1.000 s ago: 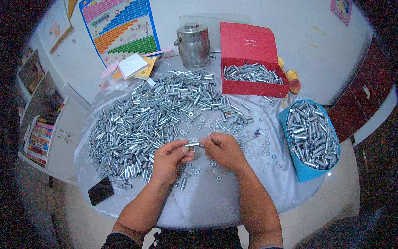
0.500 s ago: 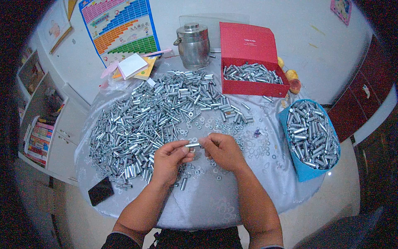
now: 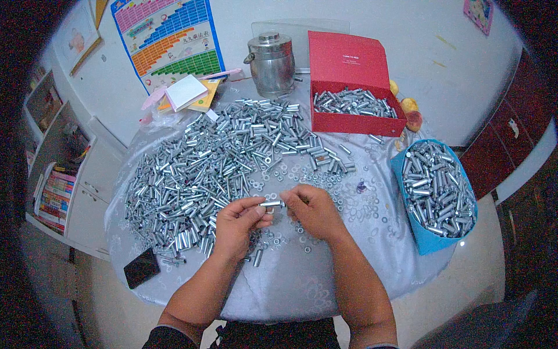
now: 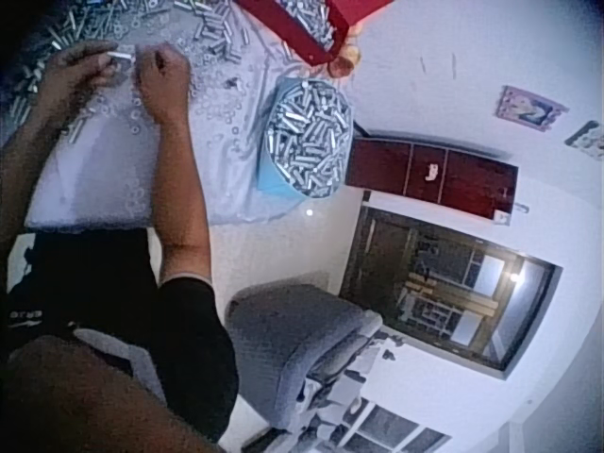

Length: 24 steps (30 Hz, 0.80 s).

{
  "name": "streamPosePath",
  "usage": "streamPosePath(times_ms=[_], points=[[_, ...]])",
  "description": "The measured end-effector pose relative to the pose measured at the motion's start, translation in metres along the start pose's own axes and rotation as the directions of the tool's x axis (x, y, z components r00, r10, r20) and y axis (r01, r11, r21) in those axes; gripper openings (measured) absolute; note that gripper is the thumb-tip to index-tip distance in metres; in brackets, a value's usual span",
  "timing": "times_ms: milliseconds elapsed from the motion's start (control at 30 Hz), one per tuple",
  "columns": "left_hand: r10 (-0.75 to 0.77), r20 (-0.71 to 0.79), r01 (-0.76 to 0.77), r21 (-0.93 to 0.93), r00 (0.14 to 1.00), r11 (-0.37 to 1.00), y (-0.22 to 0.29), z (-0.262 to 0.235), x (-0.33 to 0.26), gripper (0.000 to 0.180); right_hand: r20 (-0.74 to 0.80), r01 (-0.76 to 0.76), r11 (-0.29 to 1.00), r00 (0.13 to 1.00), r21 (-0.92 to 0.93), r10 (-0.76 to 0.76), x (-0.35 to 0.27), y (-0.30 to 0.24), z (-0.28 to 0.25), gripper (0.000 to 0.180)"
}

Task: The person sits at a table and repeatedly picks up small metal cylindrical components and washers. They insert the washers into the components by hand and place the assembled units into a red box. The process is repetitive and involves handling small hardware parts one at a time.

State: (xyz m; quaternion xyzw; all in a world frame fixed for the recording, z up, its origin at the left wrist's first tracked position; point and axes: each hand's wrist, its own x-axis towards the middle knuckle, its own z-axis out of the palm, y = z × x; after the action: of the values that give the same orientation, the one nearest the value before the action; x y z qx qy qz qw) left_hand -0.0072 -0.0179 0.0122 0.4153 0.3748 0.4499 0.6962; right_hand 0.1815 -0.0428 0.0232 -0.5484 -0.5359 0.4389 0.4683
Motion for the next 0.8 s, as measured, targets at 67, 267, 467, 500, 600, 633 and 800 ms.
streamPosePath(times_ms=[67,267,467,500,600,633,800], points=[[0.006,0.006,-0.006,-0.011,1.000,1.000,-0.001,-0.001,0.001,0.022,-0.039,0.088,0.990,0.996,0.107,-0.085,0.001,0.005,0.005,0.016],[0.027,0.014,-0.027,-0.011,1.000,1.000,-0.002,-0.001,0.000,0.022,0.023,0.077,0.989,0.996,0.130,-0.081,0.001,0.004,-0.001,0.014],[-0.021,-0.006,0.021,-0.077,1.000,0.997,0.002,0.000,0.001,0.020,0.030,0.070,0.992,0.997,0.105,-0.073,-0.001,0.000,0.002,0.013],[-0.048,-0.005,0.047,-0.091,0.999,0.995,0.003,0.000,0.001,0.020,0.024,0.069,0.991,0.997,0.115,-0.072,-0.001,0.000,0.001,0.013],[-0.065,0.010,0.065,-0.076,0.998,0.995,0.001,-0.001,0.001,0.018,0.028,0.073,0.988,0.997,0.133,-0.077,0.000,0.003,-0.001,0.013],[-0.028,0.003,0.028,-0.069,1.000,0.997,0.000,-0.002,0.001,0.018,0.043,0.068,0.988,0.996,0.135,-0.074,0.000,0.004,-0.001,0.012],[0.101,-0.027,-0.102,-0.035,0.995,0.994,-0.005,-0.001,0.004,0.019,0.022,0.089,0.978,0.995,0.187,-0.095,0.000,0.000,0.002,0.013]])
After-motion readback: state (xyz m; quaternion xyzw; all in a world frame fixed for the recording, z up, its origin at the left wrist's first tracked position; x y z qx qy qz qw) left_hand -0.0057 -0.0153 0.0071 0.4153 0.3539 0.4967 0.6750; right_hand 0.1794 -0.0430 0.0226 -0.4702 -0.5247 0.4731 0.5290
